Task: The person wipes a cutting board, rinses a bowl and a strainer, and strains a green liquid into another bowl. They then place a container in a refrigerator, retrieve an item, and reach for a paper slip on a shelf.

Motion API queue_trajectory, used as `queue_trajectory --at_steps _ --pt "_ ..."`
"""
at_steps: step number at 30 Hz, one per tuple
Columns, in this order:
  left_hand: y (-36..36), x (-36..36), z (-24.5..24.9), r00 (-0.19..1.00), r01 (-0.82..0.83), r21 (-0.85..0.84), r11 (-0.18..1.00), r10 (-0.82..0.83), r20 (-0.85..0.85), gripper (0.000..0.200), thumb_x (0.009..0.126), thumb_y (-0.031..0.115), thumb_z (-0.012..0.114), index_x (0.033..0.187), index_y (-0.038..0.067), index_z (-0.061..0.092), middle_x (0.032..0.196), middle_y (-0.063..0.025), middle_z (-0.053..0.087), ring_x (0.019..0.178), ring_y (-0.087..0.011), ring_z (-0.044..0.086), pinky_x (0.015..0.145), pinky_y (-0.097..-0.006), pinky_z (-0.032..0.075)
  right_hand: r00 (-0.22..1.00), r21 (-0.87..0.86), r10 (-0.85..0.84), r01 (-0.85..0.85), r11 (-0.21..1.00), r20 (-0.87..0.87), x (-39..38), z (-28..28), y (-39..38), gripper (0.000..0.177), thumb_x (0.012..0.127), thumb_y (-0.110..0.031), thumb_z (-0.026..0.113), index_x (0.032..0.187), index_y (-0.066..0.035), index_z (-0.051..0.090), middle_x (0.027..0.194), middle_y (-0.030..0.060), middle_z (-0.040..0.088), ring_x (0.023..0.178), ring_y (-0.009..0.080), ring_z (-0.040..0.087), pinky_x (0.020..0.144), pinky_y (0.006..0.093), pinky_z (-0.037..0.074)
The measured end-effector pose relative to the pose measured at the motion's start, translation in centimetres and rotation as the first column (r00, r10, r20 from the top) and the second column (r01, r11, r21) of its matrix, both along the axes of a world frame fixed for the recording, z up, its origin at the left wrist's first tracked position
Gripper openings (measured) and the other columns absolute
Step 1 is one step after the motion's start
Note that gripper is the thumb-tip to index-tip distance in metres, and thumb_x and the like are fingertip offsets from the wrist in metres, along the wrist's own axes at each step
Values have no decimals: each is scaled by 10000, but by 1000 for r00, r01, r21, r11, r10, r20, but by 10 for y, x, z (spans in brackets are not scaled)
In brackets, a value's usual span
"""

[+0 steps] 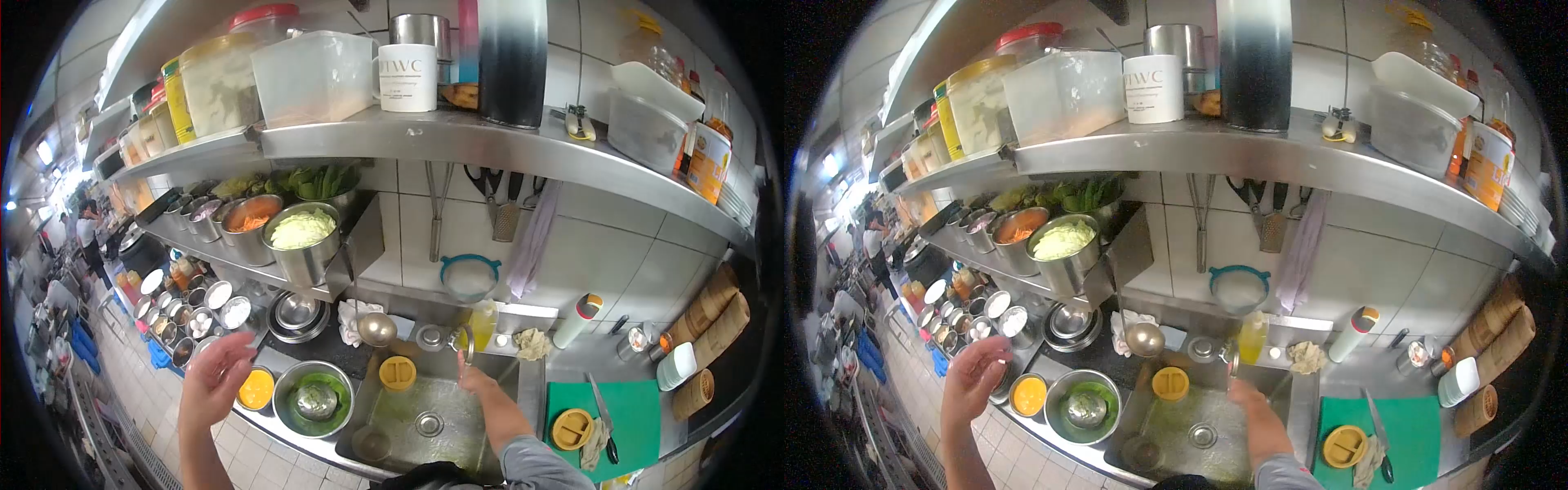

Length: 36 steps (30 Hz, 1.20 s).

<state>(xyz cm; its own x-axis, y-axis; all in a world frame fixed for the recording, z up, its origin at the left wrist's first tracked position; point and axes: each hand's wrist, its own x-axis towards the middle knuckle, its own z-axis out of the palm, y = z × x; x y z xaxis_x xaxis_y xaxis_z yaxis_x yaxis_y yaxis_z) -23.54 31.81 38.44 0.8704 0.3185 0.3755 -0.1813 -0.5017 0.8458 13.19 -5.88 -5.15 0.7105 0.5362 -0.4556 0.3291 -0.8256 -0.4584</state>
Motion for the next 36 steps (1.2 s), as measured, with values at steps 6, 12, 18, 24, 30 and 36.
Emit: queue_trajectory --at_steps 6,12,18,24,30,36 --pt "-1 3 2 995 75 19 997 -74 -70 359 943 80 667 1281 -19 599 1082 -89 699 1017 -152 666 859 -288 527 977 165 -73 39 986 202 2 -37 6 1081 845 -102 584 1542 -160 -241 1025 294 674 713 340 687 697 448 541" --pt "10 -16 -1 981 125 50 991 -115 -158 348 925 81 685 1259 -4 629 1078 -98 721 1006 -161 683 847 -303 538 970 94 -214 225 970 -113 -18 17 5 1015 855 -136 585 1577 -150 -127 1116 325 651 956 413 676 863 469 521" --pt "-11 -8 35 979 185 366 912 -141 -145 318 888 103 725 1185 -1 679 1095 -131 726 1023 -178 677 888 -314 525 916 -170 374 -396 902 -144 -67 -124 -41 576 838 -275 634 1336 -3 536 1249 278 619 1086 426 628 954 518 490" --pt "-75 71 133 920 191 198 961 -246 306 418 965 204 646 1317 -9 574 1186 -92 671 1056 -161 641 897 -309 537 924 265 382 -370 890 4 -193 -258 -115 436 898 -298 603 1207 9 626 1084 237 688 991 371 651 903 457 499" --pt "-143 188 222 888 302 251 920 -367 277 570 952 313 668 1384 -24 510 1194 -119 661 1111 -180 609 964 -314 490 971 401 -196 236 885 -139 -278 -136 -128 283 877 -253 551 1001 -36 685 982 185 706 887 305 688 812 427 522" --pt "-185 270 247 984 143 293 945 -168 64 652 906 368 716 1355 -63 522 1115 -119 666 990 -173 620 896 -305 512 803 523 -542 582 623 -248 -291 -135 -141 248 896 -240 603 1001 -33 690 876 166 718 825 281 705 765 399 541"
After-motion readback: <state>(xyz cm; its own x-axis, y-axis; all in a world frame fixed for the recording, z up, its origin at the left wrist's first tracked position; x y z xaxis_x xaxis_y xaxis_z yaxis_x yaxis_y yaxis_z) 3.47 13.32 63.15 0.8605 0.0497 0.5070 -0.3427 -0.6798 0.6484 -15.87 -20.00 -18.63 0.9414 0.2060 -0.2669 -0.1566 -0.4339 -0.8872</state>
